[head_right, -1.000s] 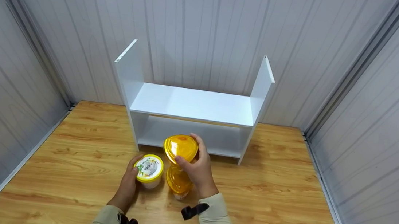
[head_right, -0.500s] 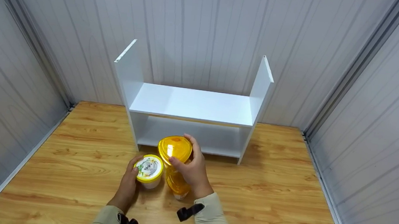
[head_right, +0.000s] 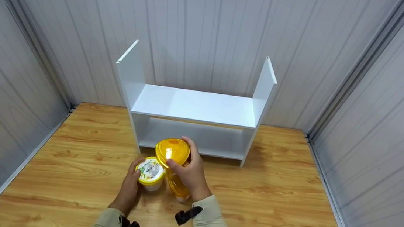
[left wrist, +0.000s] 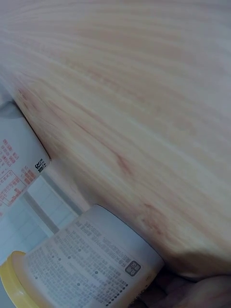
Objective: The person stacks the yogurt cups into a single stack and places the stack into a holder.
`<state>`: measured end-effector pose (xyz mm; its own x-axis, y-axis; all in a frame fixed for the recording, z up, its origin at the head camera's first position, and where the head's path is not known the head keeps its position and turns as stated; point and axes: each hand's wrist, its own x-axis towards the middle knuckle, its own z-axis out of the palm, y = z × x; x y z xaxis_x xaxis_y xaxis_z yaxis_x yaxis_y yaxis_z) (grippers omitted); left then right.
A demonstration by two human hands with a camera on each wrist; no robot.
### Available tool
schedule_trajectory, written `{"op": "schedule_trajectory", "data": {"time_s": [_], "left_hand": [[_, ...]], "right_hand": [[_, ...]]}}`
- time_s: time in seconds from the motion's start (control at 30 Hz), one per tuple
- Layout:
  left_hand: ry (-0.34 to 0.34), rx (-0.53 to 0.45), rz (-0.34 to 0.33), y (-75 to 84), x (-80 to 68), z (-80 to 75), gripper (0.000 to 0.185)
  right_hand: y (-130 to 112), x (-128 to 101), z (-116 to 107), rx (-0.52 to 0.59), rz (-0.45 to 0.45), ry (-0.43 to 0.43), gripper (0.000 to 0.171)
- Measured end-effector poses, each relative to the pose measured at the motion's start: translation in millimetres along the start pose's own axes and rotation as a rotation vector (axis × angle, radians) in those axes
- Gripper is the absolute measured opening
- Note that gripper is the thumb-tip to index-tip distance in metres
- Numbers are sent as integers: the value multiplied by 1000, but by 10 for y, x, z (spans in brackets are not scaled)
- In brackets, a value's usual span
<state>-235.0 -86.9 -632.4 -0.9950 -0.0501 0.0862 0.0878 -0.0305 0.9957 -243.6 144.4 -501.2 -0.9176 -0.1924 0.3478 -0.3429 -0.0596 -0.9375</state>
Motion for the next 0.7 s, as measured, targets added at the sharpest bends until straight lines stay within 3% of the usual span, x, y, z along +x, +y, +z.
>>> {"op": "schedule_trajectory", "data": {"time_s": [0.7], "left_hand": [[19, 54, 27, 1, 4, -2, 41]], "right_hand": [[-43, 12, 147, 12, 36, -14, 84]]}}
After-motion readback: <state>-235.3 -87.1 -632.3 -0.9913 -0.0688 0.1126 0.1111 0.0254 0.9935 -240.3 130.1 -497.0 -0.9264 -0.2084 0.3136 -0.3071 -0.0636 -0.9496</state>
